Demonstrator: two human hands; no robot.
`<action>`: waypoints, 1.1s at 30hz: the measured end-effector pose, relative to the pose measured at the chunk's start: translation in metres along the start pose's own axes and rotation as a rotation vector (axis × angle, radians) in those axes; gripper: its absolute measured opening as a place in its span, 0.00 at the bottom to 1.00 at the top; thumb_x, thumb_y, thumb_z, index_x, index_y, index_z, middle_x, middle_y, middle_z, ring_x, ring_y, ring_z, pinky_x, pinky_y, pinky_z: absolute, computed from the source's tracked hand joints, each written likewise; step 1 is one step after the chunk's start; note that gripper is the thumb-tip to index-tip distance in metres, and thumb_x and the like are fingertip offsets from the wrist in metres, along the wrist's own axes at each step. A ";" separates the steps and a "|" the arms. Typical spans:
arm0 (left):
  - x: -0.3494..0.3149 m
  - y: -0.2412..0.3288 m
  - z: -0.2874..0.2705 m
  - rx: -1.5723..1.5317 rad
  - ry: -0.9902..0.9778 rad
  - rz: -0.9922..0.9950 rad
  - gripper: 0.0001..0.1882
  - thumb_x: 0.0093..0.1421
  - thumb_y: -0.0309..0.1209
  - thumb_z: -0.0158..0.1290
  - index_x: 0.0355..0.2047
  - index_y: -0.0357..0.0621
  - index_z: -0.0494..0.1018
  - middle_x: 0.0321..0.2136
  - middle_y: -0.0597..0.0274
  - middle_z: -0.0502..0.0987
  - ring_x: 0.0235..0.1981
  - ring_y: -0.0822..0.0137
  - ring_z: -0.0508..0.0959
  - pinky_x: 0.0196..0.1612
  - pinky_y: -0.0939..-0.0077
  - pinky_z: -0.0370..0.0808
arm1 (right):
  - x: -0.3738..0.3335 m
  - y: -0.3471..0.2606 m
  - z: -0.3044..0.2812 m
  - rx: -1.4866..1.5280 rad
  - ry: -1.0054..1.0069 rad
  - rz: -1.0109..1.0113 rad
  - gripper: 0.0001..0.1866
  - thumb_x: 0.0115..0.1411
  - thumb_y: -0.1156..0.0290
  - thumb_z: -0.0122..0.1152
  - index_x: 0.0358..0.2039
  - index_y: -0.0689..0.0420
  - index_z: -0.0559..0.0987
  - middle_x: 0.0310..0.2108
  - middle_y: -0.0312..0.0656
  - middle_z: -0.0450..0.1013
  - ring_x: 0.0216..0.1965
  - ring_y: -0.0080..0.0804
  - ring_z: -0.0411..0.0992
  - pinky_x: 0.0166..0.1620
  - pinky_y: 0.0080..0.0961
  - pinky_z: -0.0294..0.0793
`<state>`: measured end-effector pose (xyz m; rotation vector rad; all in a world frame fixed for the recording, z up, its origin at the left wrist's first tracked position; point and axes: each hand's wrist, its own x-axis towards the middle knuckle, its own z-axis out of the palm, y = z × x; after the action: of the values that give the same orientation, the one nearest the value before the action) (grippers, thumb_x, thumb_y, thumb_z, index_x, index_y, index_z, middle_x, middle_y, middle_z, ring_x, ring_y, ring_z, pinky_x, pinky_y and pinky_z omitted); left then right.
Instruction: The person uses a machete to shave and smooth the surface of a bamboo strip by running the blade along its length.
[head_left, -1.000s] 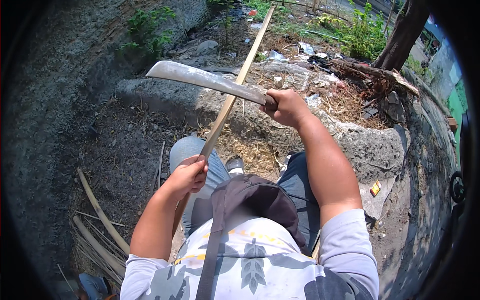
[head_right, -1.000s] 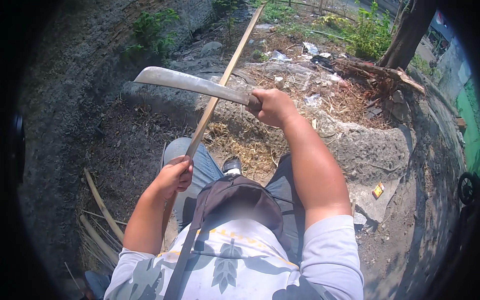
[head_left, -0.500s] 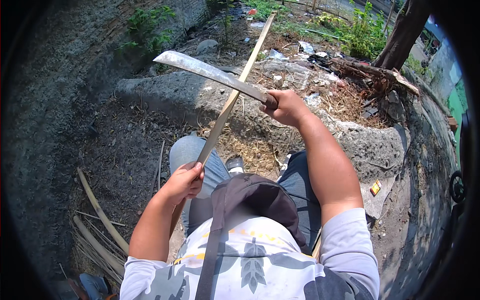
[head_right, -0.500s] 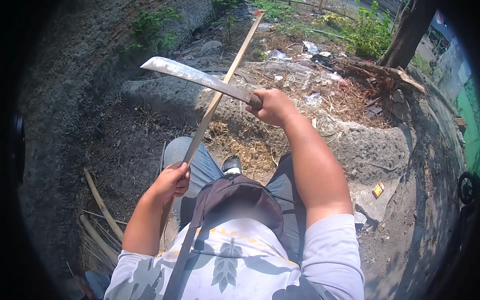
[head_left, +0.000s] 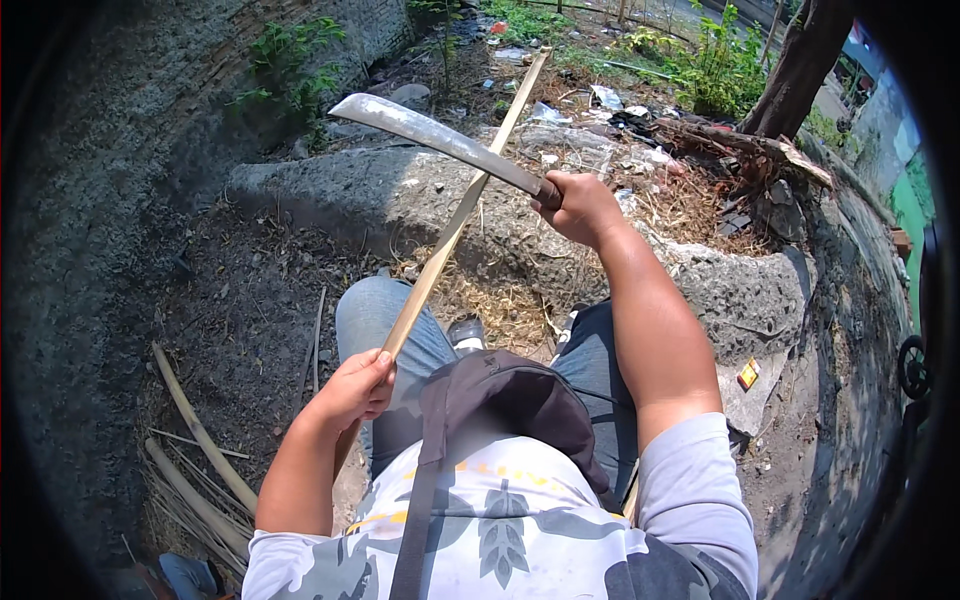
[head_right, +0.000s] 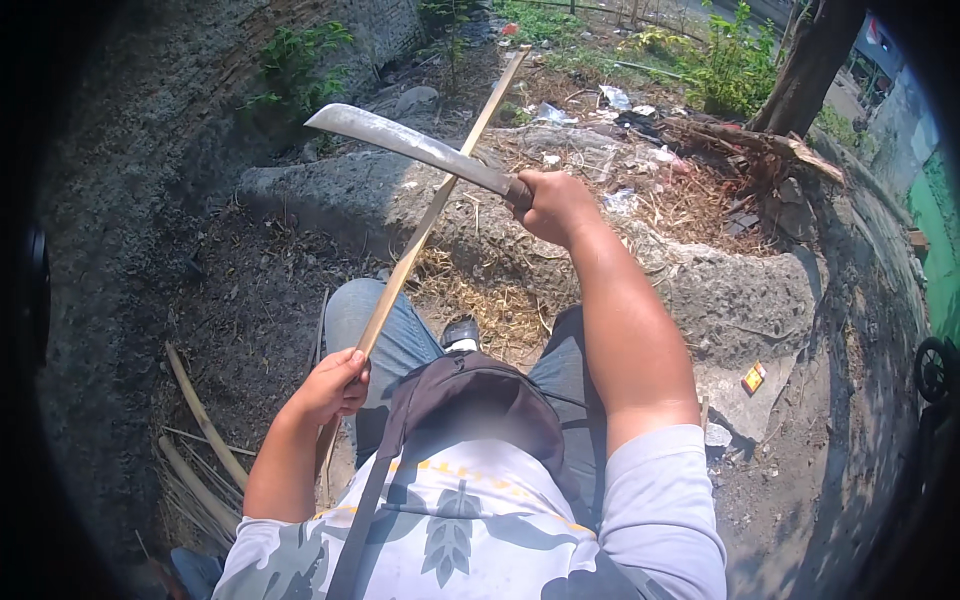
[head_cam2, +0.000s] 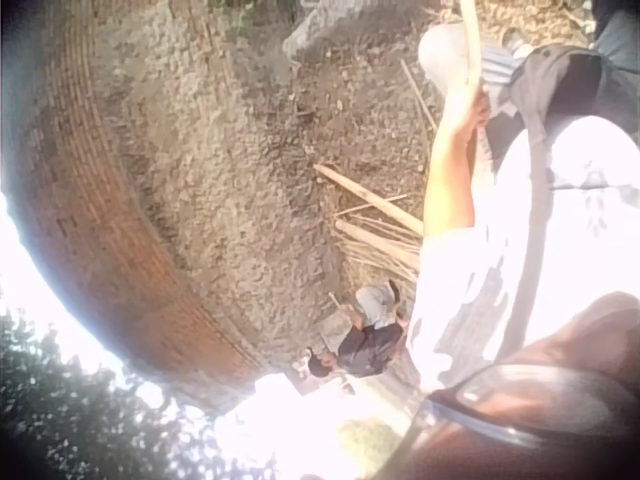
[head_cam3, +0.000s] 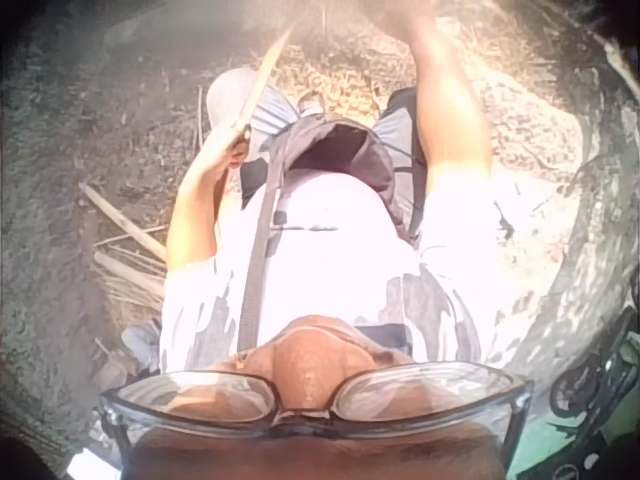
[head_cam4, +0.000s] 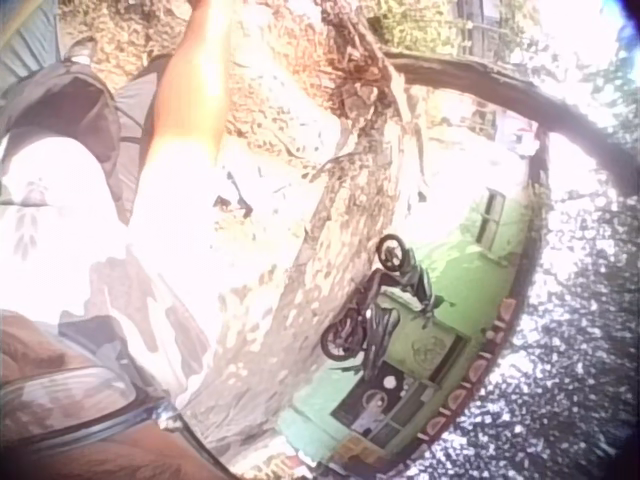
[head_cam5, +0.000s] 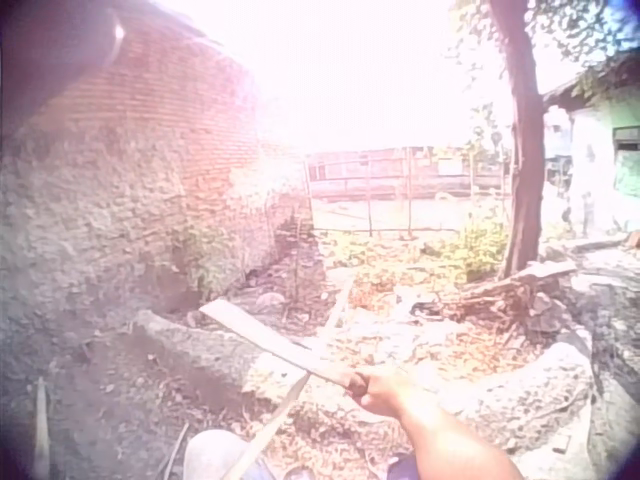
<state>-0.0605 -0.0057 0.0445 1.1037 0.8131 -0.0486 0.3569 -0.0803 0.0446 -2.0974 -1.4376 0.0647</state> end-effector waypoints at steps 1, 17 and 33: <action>0.002 0.002 0.000 0.004 -0.007 0.001 0.17 0.75 0.47 0.44 0.33 0.49 0.66 0.15 0.76 0.57 0.13 0.79 0.55 0.17 0.79 0.54 | -0.003 -0.001 0.006 -0.015 0.020 -0.108 0.11 0.56 0.61 0.69 0.32 0.53 0.79 0.29 0.51 0.78 0.33 0.55 0.77 0.36 0.44 0.76; -0.039 -0.027 -0.023 -0.058 -0.025 -0.041 0.19 0.73 0.50 0.47 0.31 0.49 0.67 0.15 0.74 0.58 0.14 0.78 0.55 0.17 0.79 0.52 | -0.007 0.003 0.008 0.093 -0.079 -0.050 0.14 0.56 0.59 0.72 0.34 0.55 0.81 0.28 0.49 0.78 0.28 0.50 0.74 0.35 0.39 0.74; -0.083 -0.045 -0.043 -0.049 -0.037 -0.103 0.19 0.72 0.49 0.49 0.30 0.48 0.68 0.14 0.75 0.57 0.13 0.78 0.55 0.16 0.79 0.50 | -0.007 0.009 -0.003 0.050 -0.020 0.026 0.13 0.56 0.59 0.71 0.31 0.54 0.79 0.29 0.50 0.78 0.32 0.55 0.76 0.36 0.41 0.75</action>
<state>-0.1633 -0.0213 0.0516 1.0115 0.8333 -0.1344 0.3621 -0.0897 0.0404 -2.0804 -1.4057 0.1308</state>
